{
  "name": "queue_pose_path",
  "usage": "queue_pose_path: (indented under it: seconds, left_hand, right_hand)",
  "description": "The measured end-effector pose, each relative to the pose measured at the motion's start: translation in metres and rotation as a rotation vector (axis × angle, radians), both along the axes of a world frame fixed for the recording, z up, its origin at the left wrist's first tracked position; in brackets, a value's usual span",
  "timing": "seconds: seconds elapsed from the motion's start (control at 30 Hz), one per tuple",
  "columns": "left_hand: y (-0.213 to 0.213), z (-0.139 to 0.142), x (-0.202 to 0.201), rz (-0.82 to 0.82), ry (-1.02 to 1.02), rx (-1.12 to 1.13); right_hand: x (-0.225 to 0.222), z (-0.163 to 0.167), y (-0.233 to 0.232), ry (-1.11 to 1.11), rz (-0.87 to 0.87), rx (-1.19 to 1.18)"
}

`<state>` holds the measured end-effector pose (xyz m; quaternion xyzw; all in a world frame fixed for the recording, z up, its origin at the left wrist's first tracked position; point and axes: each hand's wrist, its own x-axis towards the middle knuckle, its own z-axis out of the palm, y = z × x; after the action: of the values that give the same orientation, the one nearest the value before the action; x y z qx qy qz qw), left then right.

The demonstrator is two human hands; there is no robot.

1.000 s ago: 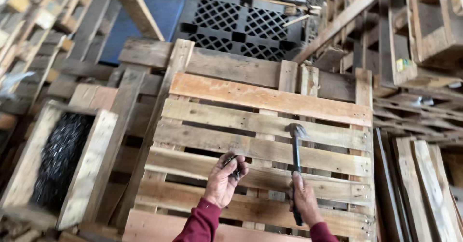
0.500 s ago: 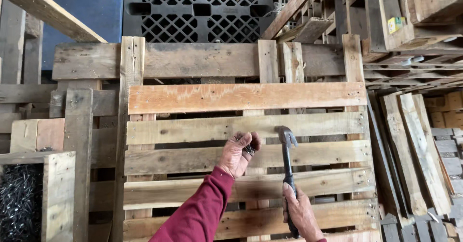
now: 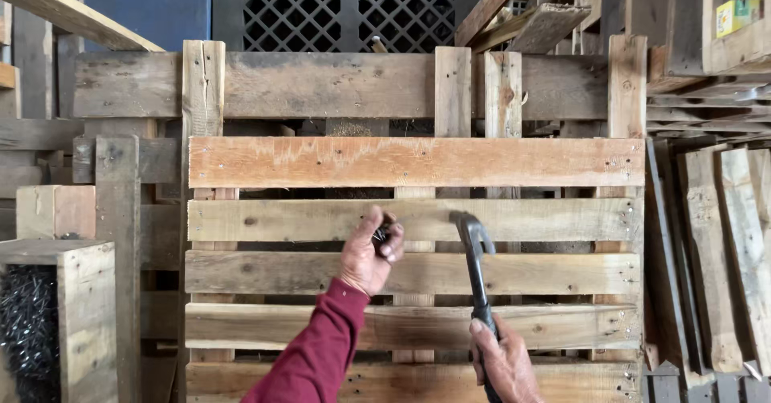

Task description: The person hammers nails into a wooden pallet using a hammer. They repeatedly pick up nails from a nearby wooden box and drive them into the pallet slats. The person works methodically across different sections of the pallet.

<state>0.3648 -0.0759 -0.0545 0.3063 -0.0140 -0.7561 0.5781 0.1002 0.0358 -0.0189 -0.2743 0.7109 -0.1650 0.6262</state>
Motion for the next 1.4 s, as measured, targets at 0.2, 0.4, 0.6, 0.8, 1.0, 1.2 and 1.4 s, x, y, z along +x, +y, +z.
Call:
queue_pose_path:
  seconds: [0.2,0.4,0.6,0.8,1.0,1.2,1.4]
  left_hand:
    - [-0.020,0.004,0.029,-0.148,-0.282,0.025]
    - [-0.037,-0.014,0.019,-0.090,-0.829,-0.297]
    - [-0.041,-0.009,-0.010,-0.056,-1.304,-0.481]
    - [-0.047,-0.009,-0.024,-0.087,-1.567,-0.644]
    - [-0.046,-0.011,-0.024,-0.039,-1.667,-0.661]
    - [-0.043,-0.005,-0.024,0.035,-1.600,-0.746]
    - [-0.047,-0.006,-0.016,-0.056,-1.412,-0.701]
  right_hand:
    - [-0.008,0.015,0.003,-0.125,0.104,-0.429]
    - [0.007,0.017,-0.002,0.216,0.167,-0.185]
    - [0.013,0.033,0.029,0.011,-0.041,-0.330]
    - [0.017,0.014,0.032,0.136,0.002,-0.368]
    - [0.019,0.033,0.022,0.073,-0.102,-0.181]
    - [0.034,0.037,0.019,-0.100,-0.039,-0.529]
    - [0.031,0.077,-0.011,0.065,-0.074,-0.185]
